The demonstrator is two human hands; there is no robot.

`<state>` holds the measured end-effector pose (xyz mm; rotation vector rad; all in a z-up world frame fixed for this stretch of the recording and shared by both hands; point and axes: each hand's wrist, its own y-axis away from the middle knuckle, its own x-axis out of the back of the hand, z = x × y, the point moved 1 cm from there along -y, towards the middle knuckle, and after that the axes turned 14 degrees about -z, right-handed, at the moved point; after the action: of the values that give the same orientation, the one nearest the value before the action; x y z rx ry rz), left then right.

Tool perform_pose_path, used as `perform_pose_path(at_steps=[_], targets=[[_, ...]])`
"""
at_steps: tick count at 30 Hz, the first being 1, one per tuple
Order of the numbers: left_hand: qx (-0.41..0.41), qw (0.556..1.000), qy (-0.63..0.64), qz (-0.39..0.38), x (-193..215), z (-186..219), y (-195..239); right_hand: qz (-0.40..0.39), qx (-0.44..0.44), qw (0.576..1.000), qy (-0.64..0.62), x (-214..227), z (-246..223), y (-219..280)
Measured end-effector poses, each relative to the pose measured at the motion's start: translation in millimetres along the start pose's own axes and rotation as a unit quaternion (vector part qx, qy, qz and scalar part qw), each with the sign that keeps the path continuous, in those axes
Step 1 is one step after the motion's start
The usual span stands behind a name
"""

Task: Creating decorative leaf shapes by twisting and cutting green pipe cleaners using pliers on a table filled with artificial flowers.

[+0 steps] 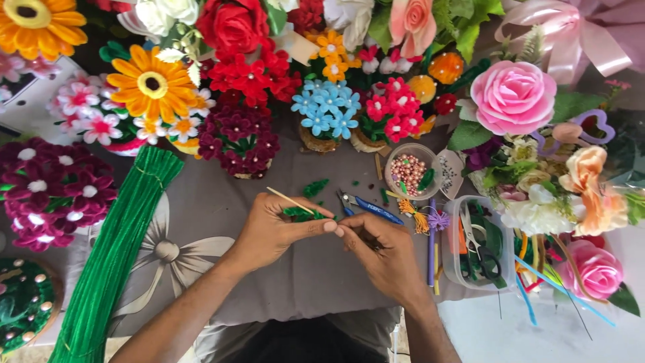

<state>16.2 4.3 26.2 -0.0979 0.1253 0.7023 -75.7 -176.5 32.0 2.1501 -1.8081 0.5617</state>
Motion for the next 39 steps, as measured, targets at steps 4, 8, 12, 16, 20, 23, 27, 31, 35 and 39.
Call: perform_pose_path(at_steps=[4,8,12,16,20,23,27,31,35,39], targets=[[0.012,1.000,-0.013,0.007,0.4,-2.5,-0.7,-0.012,-0.003,0.999,0.031,6.3,-5.6,2.6],[0.033,0.998,0.007,0.046,5.6,-12.9,0.4,-0.017,-0.033,0.998,0.050,16.1,-3.7,14.9],[0.079,0.995,0.017,0.061,6.4,-12.2,-0.5,-0.056,-0.046,0.992,0.103,35.1,-3.9,32.2],[0.094,0.991,0.056,0.074,9.7,-11.8,-1.4,-0.086,-0.059,0.986,0.131,59.3,31.6,72.4],[0.088,0.990,0.043,0.103,13.5,-14.0,-1.6,0.032,-0.172,0.974,0.143,86.3,25.1,89.3],[0.096,0.992,0.008,0.082,8.8,-16.7,-0.8,0.134,-0.181,0.943,0.247,92.2,24.3,87.8],[0.105,0.993,-0.024,0.044,3.1,-18.6,-0.4,0.184,-0.144,0.876,0.421,90.8,44.5,80.1],[0.089,0.995,-0.009,0.043,5.8,-19.8,-1.1,0.171,-0.165,0.857,0.458,87.4,62.0,75.8],[0.107,0.993,0.030,0.043,6.5,-19.5,-1.2,0.184,-0.194,0.831,0.488,89.2,76.9,79.0],[0.108,0.991,0.067,0.030,5.1,-23.1,-1.7,0.180,-0.174,0.848,0.467,89.0,74.6,77.3]])
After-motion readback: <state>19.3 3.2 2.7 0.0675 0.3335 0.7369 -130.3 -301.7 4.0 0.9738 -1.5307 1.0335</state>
